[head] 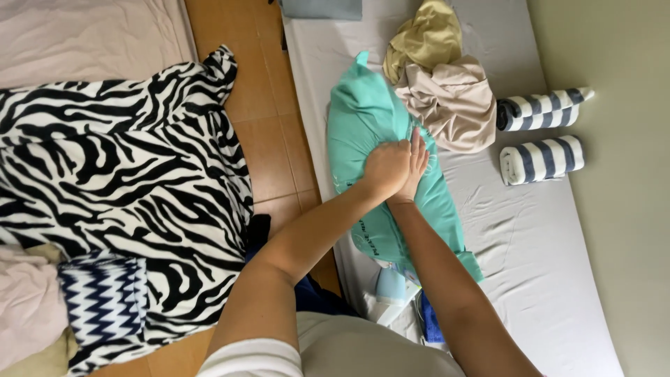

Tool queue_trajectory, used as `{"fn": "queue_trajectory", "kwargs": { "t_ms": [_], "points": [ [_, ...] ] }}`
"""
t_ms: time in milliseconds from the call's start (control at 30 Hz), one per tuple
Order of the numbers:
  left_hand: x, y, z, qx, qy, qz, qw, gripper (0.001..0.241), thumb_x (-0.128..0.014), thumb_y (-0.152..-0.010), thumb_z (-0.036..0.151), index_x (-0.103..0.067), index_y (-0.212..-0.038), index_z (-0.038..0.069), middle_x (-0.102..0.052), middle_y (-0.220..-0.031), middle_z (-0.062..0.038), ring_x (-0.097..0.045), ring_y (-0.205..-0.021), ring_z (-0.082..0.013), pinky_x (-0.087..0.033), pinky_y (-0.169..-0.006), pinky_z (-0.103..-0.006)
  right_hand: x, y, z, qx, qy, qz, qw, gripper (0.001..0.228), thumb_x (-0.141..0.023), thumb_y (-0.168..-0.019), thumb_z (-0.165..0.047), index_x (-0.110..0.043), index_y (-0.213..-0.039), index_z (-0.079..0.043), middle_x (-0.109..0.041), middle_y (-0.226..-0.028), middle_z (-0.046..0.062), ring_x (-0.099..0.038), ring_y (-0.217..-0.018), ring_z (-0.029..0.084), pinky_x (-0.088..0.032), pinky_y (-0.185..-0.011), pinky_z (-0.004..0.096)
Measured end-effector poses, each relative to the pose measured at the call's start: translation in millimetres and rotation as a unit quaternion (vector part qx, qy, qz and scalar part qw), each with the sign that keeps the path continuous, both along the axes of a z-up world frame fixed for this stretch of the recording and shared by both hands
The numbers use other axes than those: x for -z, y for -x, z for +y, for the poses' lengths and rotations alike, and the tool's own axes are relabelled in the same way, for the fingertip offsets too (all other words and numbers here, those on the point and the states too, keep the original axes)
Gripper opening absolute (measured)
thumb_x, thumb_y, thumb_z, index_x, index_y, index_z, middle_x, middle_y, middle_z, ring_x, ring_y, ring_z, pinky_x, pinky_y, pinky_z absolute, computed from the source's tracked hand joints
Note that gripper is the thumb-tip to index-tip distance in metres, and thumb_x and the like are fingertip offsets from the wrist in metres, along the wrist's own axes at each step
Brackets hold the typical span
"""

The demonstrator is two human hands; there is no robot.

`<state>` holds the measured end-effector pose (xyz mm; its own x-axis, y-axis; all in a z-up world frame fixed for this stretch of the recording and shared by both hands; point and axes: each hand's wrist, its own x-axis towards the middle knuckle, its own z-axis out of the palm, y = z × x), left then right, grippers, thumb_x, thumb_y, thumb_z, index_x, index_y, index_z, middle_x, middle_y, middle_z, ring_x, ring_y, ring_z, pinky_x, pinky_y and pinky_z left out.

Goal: The person inserts a white pillow into a teal floral pillowcase on a bed. They align the corners, push the pillow inside, and smooth the case before zipping it closed.

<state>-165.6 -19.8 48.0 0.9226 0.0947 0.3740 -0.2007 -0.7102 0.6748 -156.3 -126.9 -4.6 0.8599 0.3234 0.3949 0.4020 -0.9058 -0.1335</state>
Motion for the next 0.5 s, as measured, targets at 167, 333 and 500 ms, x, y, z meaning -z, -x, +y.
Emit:
{"fn": "queue_trajectory", "kwargs": {
  "t_ms": [167,333,500],
  "points": [
    [7,4,2,0.028,0.016,0.008,0.999,0.010,-0.059,-0.089,0.014,-0.063,-0.095,0.006,-0.072,-0.088,-0.013,-0.069,-0.086,-0.0303,-0.056,-0.078,-0.0403,-4,-3,-7,0.014,-0.001,0.004,1.000,0.043,-0.062,-0.100,-0.030,-0.055,-0.139,-0.013,-0.033,-0.168,0.013,-0.032,-0.154,0.035,-0.022,-0.126,0.053],
    [-22,5,14,-0.005,-0.019,-0.060,0.998,0.009,-0.058,-0.087,0.013,-0.061,-0.093,0.007,-0.067,-0.090,-0.011,-0.064,-0.093,-0.0289,-0.051,-0.086,-0.0415,-37,0,4,-0.030,-0.149,0.005,0.988,0.043,-0.067,-0.098,-0.027,-0.056,-0.135,-0.008,-0.044,-0.159,0.013,-0.042,-0.149,0.037,-0.033,-0.124,0.051],
    [-29,-2,19,-0.012,-0.072,-0.083,0.994,0.013,-0.058,-0.086,0.015,-0.062,-0.096,0.006,-0.065,-0.092,-0.010,-0.060,-0.095,-0.0279,-0.047,-0.085,-0.0437,-70,-4,16,-0.073,-0.262,-0.010,0.962,0.053,-0.070,-0.097,-0.022,-0.049,-0.143,-0.004,-0.042,-0.157,0.020,-0.043,-0.145,0.042,-0.034,-0.120,0.050]
  ]
}}
